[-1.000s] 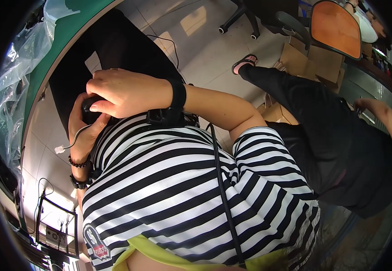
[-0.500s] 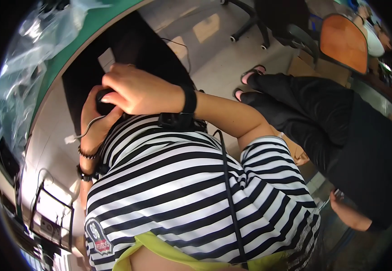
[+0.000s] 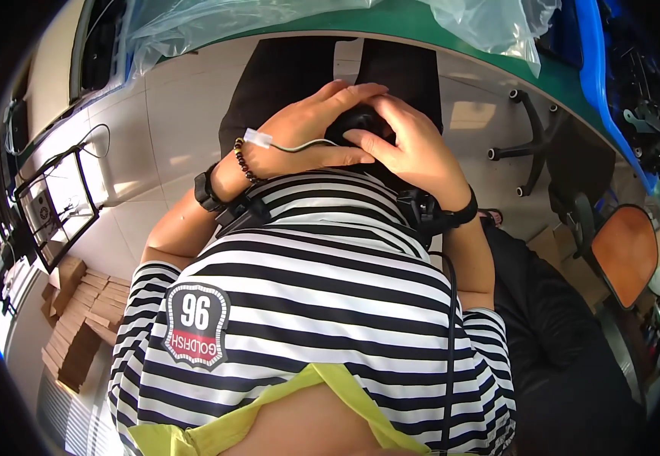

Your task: Manually assembling small plastic components and placing them into storage bins or bags on a production line.

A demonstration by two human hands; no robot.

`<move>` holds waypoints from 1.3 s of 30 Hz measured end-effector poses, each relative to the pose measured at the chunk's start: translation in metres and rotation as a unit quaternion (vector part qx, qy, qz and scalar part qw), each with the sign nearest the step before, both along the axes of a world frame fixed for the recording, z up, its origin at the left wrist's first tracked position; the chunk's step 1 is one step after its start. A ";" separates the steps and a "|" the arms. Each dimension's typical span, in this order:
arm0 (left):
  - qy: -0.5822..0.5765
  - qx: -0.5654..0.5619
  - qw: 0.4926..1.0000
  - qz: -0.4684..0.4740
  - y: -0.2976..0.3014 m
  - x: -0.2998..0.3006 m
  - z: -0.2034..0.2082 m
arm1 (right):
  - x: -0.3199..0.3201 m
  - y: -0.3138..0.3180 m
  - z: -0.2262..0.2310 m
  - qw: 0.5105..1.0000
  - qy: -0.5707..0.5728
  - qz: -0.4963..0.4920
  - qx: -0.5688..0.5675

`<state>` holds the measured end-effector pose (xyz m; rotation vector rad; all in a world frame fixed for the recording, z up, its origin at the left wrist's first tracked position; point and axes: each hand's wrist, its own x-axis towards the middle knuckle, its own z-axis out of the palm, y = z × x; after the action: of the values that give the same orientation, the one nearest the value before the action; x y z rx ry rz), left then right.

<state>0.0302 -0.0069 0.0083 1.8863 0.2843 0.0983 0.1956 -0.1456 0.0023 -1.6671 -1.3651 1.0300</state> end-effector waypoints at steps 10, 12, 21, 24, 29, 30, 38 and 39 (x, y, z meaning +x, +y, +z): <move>-0.035 0.102 0.994 -0.037 0.023 -0.017 0.002 | 0.031 -0.036 -0.034 0.896 0.354 -0.260 -0.070; -0.012 0.091 0.994 -0.055 0.029 -0.027 -0.005 | 0.030 -0.036 -0.035 0.912 0.335 -0.236 -0.034; -0.014 -0.344 0.935 0.083 0.038 -0.012 -0.031 | 0.015 -0.013 -0.002 0.937 0.266 -0.109 0.196; -0.113 -0.385 0.916 0.003 0.024 -0.002 -0.020 | 0.014 -0.012 0.003 0.942 0.241 -0.096 0.213; -0.107 -0.427 0.897 -0.034 0.016 0.002 -0.008 | 0.006 -0.016 -0.002 0.948 0.203 -0.108 0.221; -0.093 -0.441 0.892 -0.031 0.014 0.001 -0.006 | 0.005 -0.015 -0.004 0.947 0.196 -0.114 0.227; -0.043 -0.558 0.828 0.034 0.008 -0.005 -0.006 | -0.003 -0.001 0.051 0.990 -0.073 -0.068 0.099; -0.015 -0.576 0.815 0.063 0.007 -0.008 -0.007 | -0.003 -0.001 0.066 0.990 -0.072 -0.065 0.099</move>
<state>0.0223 0.0006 0.0014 0.6462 0.3391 0.0263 0.1924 -0.1467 0.0682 -1.6831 -1.3821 0.6876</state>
